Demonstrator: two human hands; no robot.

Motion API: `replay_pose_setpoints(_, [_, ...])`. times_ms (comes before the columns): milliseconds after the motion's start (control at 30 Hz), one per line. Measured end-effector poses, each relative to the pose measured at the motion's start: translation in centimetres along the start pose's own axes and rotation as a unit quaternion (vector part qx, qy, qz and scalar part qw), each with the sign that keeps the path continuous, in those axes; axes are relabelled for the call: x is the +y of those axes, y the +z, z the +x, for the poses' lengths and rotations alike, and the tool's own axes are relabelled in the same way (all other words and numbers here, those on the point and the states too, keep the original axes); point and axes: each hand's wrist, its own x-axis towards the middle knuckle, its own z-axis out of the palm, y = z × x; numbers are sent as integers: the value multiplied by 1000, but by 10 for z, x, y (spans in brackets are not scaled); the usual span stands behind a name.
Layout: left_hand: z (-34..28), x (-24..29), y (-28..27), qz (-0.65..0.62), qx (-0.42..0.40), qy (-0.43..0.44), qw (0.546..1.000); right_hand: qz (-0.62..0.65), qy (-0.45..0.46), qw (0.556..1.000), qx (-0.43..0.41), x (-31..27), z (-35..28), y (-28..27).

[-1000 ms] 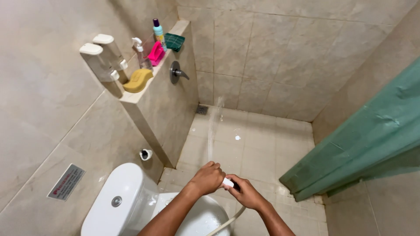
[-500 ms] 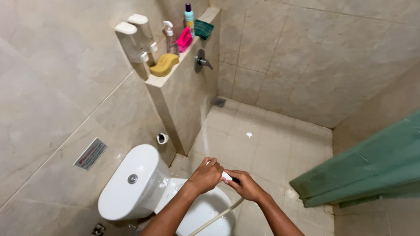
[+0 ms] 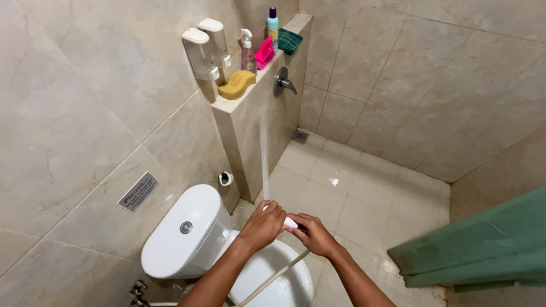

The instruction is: The person uses a handheld shower head to spray water onto the tiled floor and walls of a bathroom. They move the shower head around to rinse different areas, including the shower curtain and the toilet base.

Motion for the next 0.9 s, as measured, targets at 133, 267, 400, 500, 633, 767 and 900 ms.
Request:
replay_pose_setpoints(133, [-9,-5,5,23,22,-3,999,-2,-56,998,11,6,8,6])
replay_pose_setpoints(267, [-16,-8,7,43,29,-13,999,4,-45,999,-6,0,13,9])
replay_pose_setpoints(400, [-23,-13,8,35,19,-28,999,-5,-62,998,-17,7,20,17])
replay_pose_setpoints(500, [-28,-15,10,-23,37,-48,998,1,-48,998,-45,-3,20,16])
replay_pose_setpoints(633, [-32,-18,18,-38,-1,-59,997,7,-44,997,-56,-3,19,18])
replay_pose_setpoints(767, [-33,-19,28,-72,-32,-75,994,27,-7,997,-72,-4,16,19])
replay_pose_setpoints(900, [-30,-19,36,-92,-71,-85,990,9,48,994,-97,-3,13,17])
